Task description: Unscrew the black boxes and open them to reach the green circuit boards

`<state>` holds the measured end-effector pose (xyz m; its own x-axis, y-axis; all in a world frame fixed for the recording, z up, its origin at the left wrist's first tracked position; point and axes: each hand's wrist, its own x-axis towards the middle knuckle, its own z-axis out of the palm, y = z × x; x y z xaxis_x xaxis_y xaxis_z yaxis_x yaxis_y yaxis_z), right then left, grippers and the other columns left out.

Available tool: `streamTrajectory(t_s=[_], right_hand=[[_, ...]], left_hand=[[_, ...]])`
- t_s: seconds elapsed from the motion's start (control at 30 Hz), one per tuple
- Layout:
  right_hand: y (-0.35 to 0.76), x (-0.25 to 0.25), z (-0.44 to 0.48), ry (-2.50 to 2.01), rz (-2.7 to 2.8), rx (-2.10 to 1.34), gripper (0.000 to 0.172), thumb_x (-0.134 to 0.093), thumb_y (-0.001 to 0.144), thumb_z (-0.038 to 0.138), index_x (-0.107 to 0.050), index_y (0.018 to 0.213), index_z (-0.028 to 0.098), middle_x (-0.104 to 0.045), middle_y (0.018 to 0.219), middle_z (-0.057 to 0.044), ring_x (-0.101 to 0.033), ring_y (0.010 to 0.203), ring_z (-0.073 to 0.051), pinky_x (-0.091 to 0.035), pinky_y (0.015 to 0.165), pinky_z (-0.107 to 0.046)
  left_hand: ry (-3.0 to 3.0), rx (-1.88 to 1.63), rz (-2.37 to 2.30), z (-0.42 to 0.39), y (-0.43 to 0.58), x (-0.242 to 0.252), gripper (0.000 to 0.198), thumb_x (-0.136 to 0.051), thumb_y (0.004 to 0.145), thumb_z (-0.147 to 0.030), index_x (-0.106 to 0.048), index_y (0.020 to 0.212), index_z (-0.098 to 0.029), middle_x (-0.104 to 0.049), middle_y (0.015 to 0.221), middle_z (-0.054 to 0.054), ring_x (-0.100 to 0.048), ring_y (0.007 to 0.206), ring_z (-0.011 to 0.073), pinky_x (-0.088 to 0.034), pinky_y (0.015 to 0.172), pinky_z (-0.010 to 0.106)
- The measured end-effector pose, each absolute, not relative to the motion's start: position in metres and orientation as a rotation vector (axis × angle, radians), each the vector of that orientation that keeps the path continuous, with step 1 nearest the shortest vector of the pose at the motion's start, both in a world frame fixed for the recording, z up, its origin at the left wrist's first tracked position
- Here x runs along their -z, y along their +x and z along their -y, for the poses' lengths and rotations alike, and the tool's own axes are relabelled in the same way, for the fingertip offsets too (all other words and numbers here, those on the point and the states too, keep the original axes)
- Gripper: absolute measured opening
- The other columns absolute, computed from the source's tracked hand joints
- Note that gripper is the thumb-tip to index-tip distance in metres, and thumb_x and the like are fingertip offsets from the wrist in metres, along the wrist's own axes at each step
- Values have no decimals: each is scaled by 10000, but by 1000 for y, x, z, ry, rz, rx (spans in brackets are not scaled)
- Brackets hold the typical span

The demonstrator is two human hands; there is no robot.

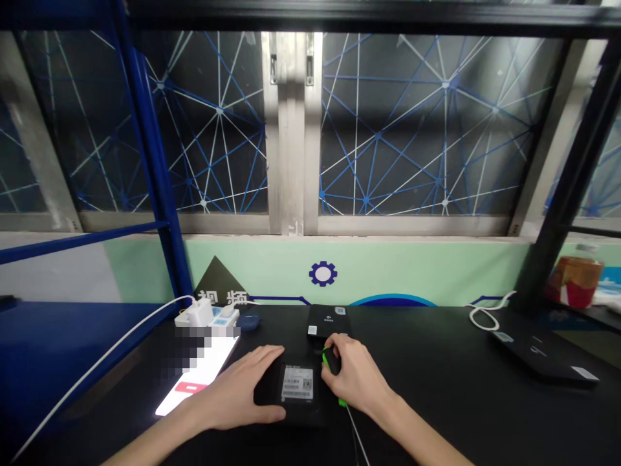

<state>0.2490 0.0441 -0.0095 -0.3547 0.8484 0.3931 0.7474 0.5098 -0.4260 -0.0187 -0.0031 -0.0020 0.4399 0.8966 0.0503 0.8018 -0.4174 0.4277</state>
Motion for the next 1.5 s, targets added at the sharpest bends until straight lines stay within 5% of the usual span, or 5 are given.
streamTrajectory(t_s=[0.47, 0.8, 1.17, 1.33, 1.5], right_hand=[[250, 12, -46, -1294, 2190, -198, 194, -586, 748, 200, -681, 913, 164, -631, 900, -62, -630, 803, -200, -454, 741, -295], [254, 12, -48, -1286, 2240, -187, 220, -617, 792, 235, -741, 958, 164, -695, 951, -87, -673, 867, -225, -484, 804, -301], [253, 2, -42, -1090, 2231, -281, 388, -591, 899, 454, -671, 1204, 230, -698, 961, -51, -619, 694, -178, -477, 639, -287], [253, 4, -42, -1025, 2155, -503, 435, -628, 883, 481, -652, 1211, 196, -578, 611, 23, -473, 476, -127, -409, 525, -257], [253, 6, -40, -905, 2068, -669, 421, -674, 865, 450, -615, 1195, 196, -464, 533, 73, -425, 453, -104, -394, 505, -229]], left_hand=[[2323, -389, -1448, -1, -18, 4, 997, -675, 692, -724, -382, 1486, -198, -346, 1553, 114, -317, 1415, 359, -329, 1128, 466], [2227, -506, -1399, -6, -17, 6, 913, -782, 606, -666, -487, 1341, -212, -481, 1401, 127, -458, 1281, 354, -410, 1037, 450], [2235, -743, -1353, -4, -14, 2, 945, -871, 579, -526, -424, 1369, -263, -498, 1378, 92, -492, 1255, 341, -437, 1014, 449], [2373, -867, -1297, -1, -13, -2, 939, -844, 655, -503, -352, 1429, -298, -472, 1410, 83, -477, 1276, 339, -430, 1030, 472], [2369, -972, -1271, 3, -11, -5, 549, -616, 905, -420, -390, 1392, -307, -545, 1333, 49, -556, 1177, 258, -480, 973, 402]])
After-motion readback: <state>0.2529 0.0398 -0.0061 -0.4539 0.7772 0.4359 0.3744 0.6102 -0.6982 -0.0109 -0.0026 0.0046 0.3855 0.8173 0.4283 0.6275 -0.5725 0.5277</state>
